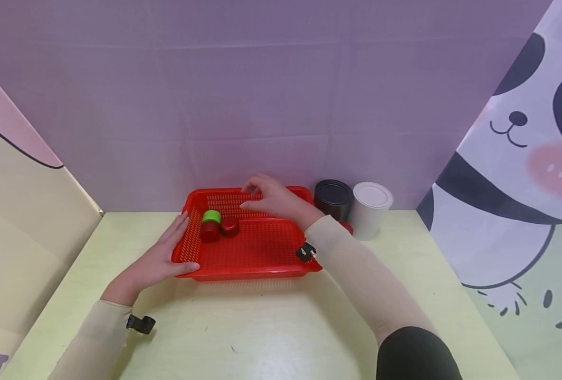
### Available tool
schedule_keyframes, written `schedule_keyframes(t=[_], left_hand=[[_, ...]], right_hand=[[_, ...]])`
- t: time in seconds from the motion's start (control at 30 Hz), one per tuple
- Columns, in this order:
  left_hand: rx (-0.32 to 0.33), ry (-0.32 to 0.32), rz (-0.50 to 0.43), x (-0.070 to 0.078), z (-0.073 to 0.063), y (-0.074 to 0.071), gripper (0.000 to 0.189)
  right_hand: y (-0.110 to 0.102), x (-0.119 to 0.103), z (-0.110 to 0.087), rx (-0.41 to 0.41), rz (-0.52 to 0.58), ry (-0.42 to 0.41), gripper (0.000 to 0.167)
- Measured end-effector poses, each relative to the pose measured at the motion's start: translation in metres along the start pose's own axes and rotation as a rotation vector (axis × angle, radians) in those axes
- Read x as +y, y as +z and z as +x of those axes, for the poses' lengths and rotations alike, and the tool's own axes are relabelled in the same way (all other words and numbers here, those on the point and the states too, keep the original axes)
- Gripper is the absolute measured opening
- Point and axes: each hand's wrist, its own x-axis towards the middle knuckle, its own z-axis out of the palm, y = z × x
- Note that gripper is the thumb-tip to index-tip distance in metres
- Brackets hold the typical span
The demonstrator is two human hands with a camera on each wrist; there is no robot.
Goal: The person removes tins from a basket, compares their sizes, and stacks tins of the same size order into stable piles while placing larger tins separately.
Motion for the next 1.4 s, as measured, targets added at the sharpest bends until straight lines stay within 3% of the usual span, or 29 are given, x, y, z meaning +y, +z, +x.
schedule_keyframes(t=[0.2,0.37,0.57,0.73,1.4], left_hand=[[-0.001,-0.007,-0.002,0.000,0.000,-0.001,0.129],[-0.005,-0.020,-0.009,0.000,-0.002,-0.001,0.130],[-0.006,-0.018,-0.010,0.001,-0.002,0.001,0.130],[-0.006,-0.022,-0.006,0.000,0.000,0.002,0.130],[0.002,-0.011,-0.004,-0.002,-0.002,-0.002,0.129]], right_hand=[[0.018,0.009,0.016,-0.064,0.004,-0.006,0.054],[0.034,0.016,0.025,-0.109,0.015,0.037,0.064],[0.051,0.027,0.030,-0.150,0.033,0.056,0.068],[0.062,0.037,0.030,-0.174,-0.018,0.078,0.069],[0.077,0.044,0.037,-0.226,-0.007,0.123,0.075]])
